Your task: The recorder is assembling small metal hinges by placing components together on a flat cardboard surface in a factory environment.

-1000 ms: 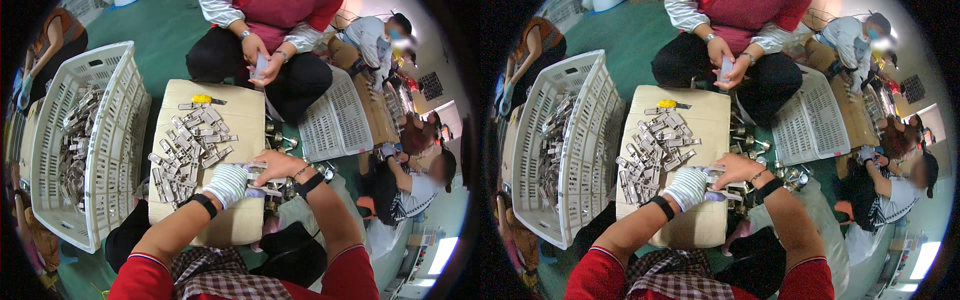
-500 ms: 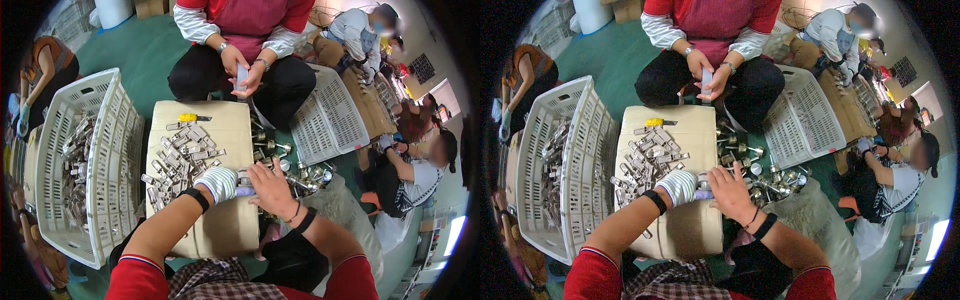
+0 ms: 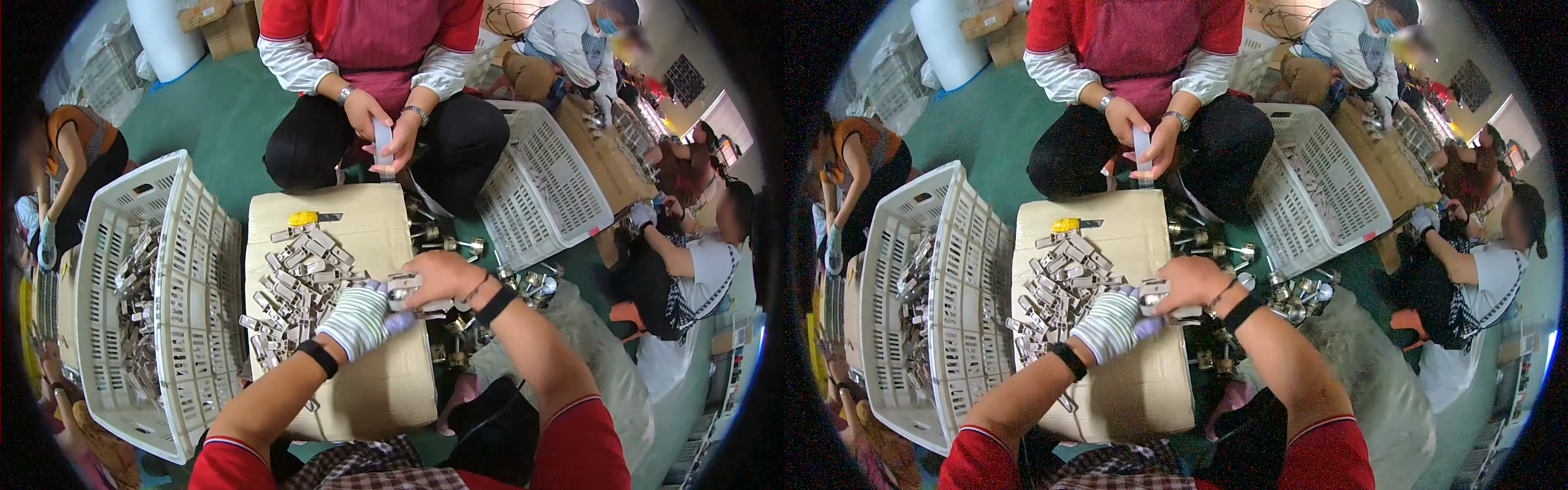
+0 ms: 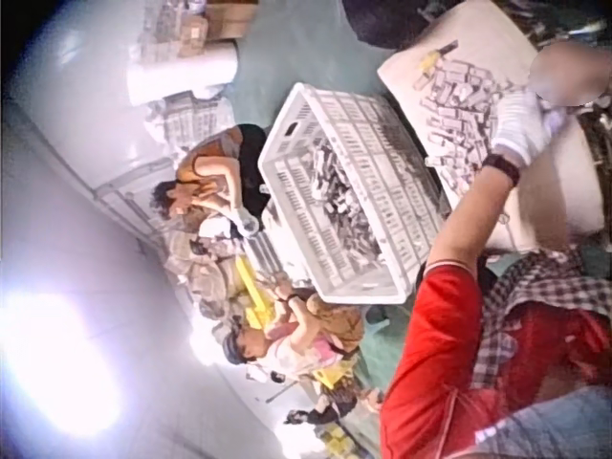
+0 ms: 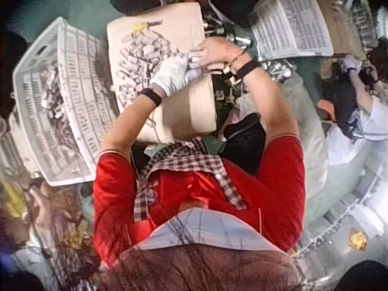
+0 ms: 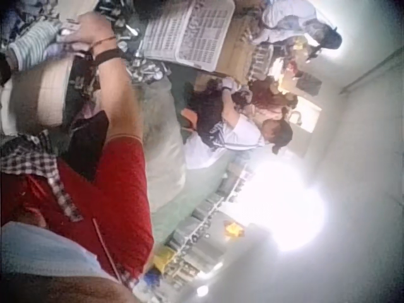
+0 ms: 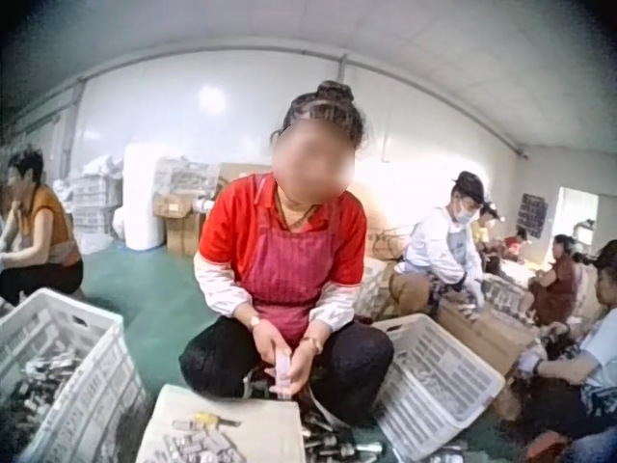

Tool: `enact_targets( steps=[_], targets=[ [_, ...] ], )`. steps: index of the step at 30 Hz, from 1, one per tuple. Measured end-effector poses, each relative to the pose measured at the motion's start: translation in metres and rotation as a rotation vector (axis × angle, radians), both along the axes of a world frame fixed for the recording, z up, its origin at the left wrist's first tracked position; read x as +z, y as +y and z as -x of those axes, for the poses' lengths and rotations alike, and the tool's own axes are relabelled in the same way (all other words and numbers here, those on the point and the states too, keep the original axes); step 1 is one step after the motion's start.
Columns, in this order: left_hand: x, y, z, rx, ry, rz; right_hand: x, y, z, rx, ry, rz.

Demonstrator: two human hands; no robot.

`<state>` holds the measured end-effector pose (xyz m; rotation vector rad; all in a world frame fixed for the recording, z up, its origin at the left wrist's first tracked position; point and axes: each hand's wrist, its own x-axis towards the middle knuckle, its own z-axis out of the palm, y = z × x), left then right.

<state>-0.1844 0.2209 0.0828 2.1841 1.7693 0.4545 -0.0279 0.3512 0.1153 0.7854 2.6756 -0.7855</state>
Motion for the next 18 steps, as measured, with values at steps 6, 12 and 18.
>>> enact_targets(
  steps=[6,12,18],
  targets=[
    [0.007,0.024,0.003,-0.052,0.038,0.201,-0.021,0.026,0.0,-0.062,0.001,0.212],
    [0.016,0.04,0.01,-0.103,0.029,0.28,-0.005,0.014,-0.005,-0.035,0.199,-0.171],
    [0.001,0.053,0.023,-0.182,-0.034,0.224,0.004,-0.02,-0.008,0.135,0.257,-0.502]
  ],
)
